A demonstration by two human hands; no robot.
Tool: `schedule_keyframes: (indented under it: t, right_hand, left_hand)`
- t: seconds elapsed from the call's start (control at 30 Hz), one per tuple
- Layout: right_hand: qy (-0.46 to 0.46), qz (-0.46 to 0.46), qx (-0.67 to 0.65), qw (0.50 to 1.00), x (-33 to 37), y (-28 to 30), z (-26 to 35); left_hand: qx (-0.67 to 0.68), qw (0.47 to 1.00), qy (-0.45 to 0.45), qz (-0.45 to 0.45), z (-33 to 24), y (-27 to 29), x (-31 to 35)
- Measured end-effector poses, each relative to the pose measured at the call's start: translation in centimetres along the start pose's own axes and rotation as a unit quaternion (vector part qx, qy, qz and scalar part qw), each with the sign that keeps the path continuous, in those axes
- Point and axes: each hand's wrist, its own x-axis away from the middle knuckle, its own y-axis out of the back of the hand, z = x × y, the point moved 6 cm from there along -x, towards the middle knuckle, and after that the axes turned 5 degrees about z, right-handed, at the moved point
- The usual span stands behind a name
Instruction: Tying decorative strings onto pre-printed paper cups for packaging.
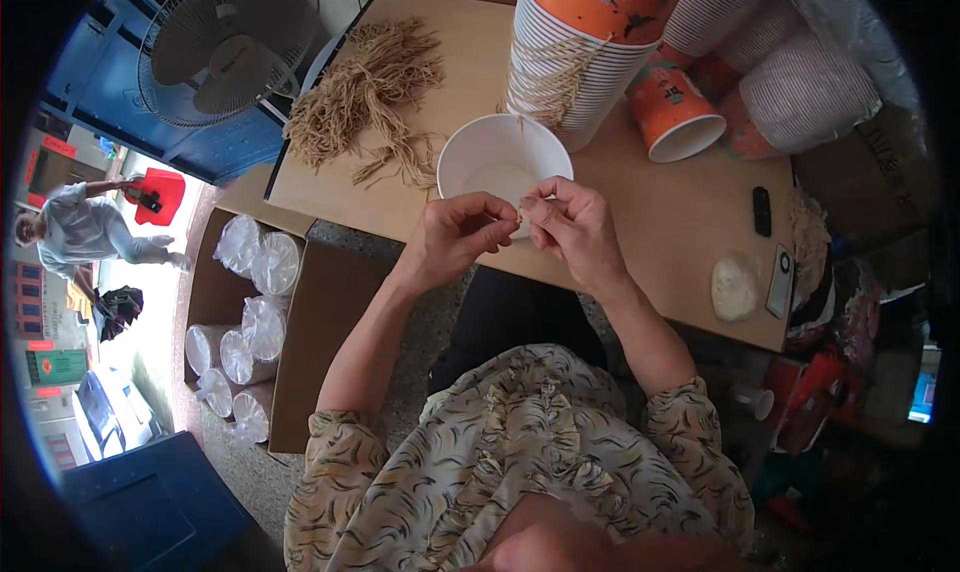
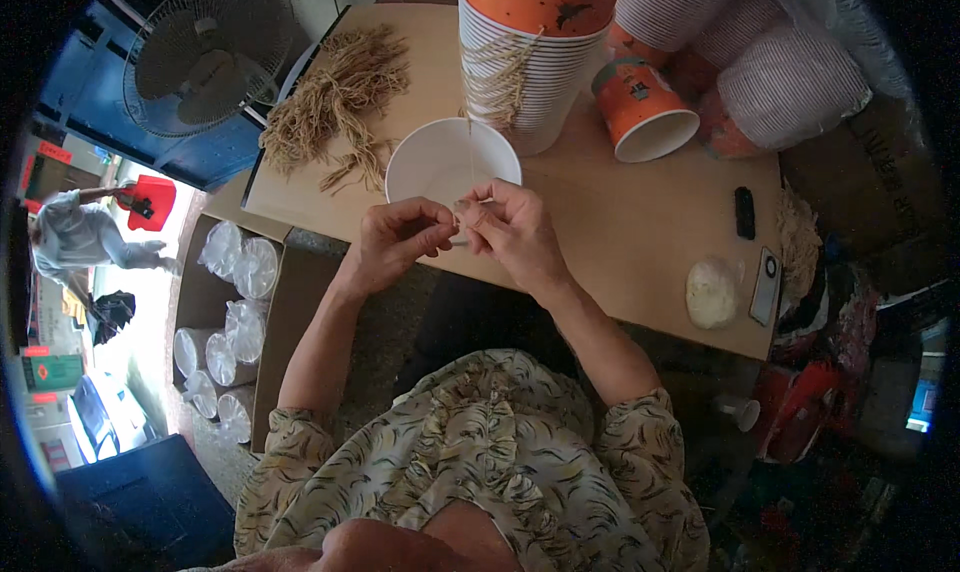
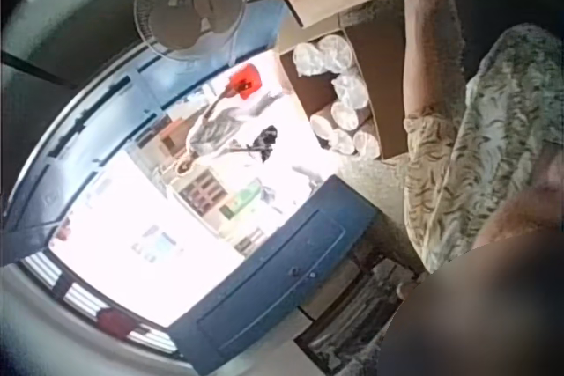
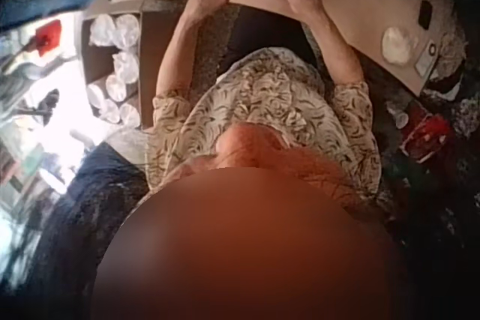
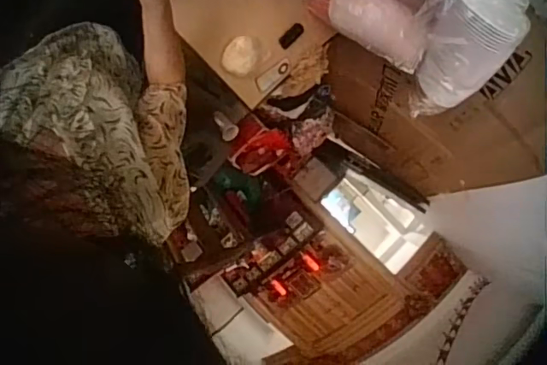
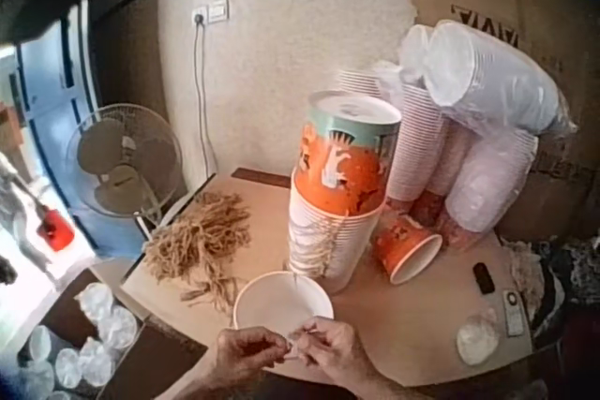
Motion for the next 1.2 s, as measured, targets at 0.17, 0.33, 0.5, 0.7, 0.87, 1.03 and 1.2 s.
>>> schedule_keyframes:
  t: [0.17, 0.33, 0.5, 0.7, 0.87, 1.03, 1.2]
  right_hand:
    - [0.004, 0.0, 0.003, 1.0, 0.3, 0.4, 1.2]
    - [-0.023, 0.035, 0.039, 0.998, 0.1, -0.1, 1.6]
    - [-0.033, 0.04, 0.057, 0.997, -0.3, -0.9, 0.7]
    - [-0.04, 0.034, 0.086, 0.995, -0.4, -1.5, 1.2]
    - [-0.056, 0.03, 0.102, 0.993, -0.6, -1.7, 1.2]
    - [-0.04, 0.036, 0.127, 0.99, -1.1, -1.0, 1.0]
    - [0.002, 0.008, 0.09, 0.996, -0.9, -0.6, 2.3]
  left_hand:
    - [0.002, 1.0, -0.002, -0.006, 0.1, 0.6, 0.1]
    - [0.023, 0.999, -0.042, -0.008, 0.6, 0.5, 0.3]
    - [0.007, 0.995, -0.085, -0.06, 0.9, 0.5, 0.6]
    - [0.0, 0.983, -0.15, -0.105, 0.2, 0.5, 0.8]
    - [-0.142, 0.953, -0.231, -0.135, -0.4, 0.7, 1.3]
    - [-0.149, 0.964, -0.179, -0.128, -0.1, 0.9, 1.3]
    - [0.0, 0.991, -0.079, -0.112, 0.8, 2.0, 1.0]
